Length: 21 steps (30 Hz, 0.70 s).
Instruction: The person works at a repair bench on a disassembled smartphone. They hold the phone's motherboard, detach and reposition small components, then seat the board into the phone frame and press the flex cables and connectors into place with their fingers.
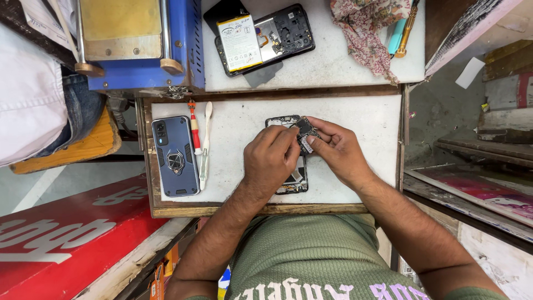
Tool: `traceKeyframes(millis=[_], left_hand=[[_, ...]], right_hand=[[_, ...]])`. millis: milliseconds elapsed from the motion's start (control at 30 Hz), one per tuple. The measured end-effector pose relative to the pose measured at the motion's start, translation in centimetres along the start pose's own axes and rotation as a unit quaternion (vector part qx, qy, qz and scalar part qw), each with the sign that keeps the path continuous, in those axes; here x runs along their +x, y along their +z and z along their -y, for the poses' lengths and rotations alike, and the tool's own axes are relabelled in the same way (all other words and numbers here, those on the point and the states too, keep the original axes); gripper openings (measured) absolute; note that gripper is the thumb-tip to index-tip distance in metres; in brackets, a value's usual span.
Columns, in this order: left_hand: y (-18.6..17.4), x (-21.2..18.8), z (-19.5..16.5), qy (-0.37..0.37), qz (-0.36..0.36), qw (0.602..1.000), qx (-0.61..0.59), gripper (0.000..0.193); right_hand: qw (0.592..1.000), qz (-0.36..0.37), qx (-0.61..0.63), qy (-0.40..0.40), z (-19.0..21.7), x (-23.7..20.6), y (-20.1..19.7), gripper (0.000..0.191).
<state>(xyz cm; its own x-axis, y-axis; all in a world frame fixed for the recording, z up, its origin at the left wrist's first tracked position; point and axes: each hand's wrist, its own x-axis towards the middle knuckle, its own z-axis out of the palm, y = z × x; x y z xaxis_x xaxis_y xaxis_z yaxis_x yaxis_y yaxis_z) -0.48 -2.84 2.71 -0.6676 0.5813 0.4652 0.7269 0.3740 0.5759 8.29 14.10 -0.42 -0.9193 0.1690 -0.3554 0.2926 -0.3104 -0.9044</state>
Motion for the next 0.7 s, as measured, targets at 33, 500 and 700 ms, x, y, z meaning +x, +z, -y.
traceKeyframes(millis=[33,500,700], left_hand=[[0.1,0.0,0.0,0.004,-0.003,1.000,0.007,0.021],[1.0,-0.6,0.3,0.033,-0.032,0.997,0.056,0.018],[1.1,-0.6,0.3,0.041,-0.032,0.997,0.065,0.019]], right_hand=[[1.000,0.001,0.000,-0.003,-0.1,0.0,0.0,0.049],[1.000,0.008,-0.016,-0.020,-0.3,0.0,0.0,0.049],[0.999,0.005,-0.030,-0.014,-0.2,0.0,0.1,0.049]])
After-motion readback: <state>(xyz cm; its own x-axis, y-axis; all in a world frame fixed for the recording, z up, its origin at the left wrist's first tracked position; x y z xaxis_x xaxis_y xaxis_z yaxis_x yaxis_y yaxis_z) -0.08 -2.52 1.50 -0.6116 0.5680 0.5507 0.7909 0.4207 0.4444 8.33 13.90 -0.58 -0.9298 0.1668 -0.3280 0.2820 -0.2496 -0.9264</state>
